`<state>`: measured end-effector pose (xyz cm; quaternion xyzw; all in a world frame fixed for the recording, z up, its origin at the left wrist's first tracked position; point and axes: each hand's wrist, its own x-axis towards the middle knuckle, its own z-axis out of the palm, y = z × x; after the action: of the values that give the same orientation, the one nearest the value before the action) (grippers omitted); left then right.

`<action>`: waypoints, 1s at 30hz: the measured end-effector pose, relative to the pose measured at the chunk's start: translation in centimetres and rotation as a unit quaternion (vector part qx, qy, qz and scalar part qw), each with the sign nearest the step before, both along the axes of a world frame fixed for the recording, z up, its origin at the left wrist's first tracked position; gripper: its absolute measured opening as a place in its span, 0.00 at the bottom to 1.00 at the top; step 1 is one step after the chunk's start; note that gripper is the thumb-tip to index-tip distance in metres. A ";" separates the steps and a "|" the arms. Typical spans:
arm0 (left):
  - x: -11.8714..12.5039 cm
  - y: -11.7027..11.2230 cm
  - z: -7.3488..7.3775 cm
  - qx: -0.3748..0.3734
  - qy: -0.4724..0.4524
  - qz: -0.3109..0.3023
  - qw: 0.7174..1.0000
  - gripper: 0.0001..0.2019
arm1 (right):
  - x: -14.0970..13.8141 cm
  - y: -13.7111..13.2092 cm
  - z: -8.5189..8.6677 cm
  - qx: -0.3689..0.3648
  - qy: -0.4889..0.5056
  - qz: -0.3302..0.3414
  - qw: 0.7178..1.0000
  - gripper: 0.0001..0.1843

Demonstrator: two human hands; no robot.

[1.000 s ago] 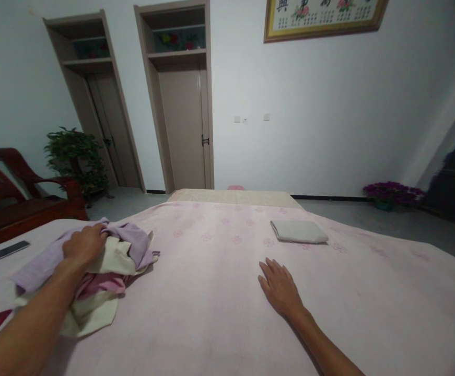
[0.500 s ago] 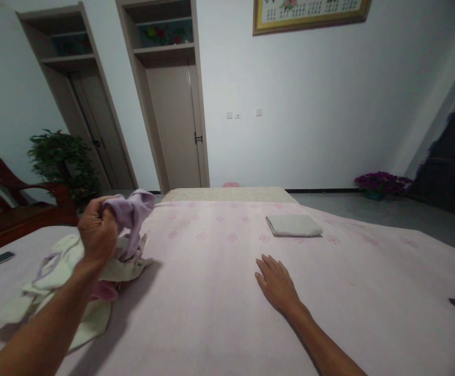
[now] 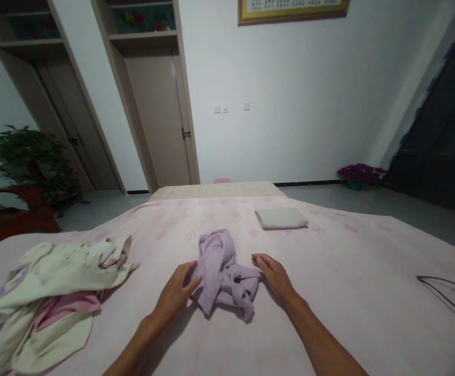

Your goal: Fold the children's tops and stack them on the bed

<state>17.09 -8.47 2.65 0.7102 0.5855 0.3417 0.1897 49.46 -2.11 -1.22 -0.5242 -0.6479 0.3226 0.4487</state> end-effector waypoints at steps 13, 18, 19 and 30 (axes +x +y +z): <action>-0.7 0.6 -2.8 0.032 -0.178 0.123 0.976 0.14 | -1.7 -2.0 1.6 0.123 -0.210 0.053 0.968 0.10; -2.0 1.2 -3.6 0.018 -0.407 0.209 0.889 0.24 | -1.6 -1.7 1.3 0.078 0.025 -0.025 0.996 0.14; -2.2 1.3 -3.7 0.016 -0.452 0.223 0.864 0.25 | -1.5 -1.5 1.2 0.065 0.075 -0.053 0.994 0.15; -4.2 1.5 -3.6 0.007 -0.468 0.299 0.832 0.23 | 0.4 -0.1 0.5 0.053 0.244 -0.117 0.961 0.17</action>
<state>12.93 -6.99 -0.91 0.2569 0.6084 0.6772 0.3244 49.84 -2.26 -0.76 -0.4770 -0.4695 0.3512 0.6547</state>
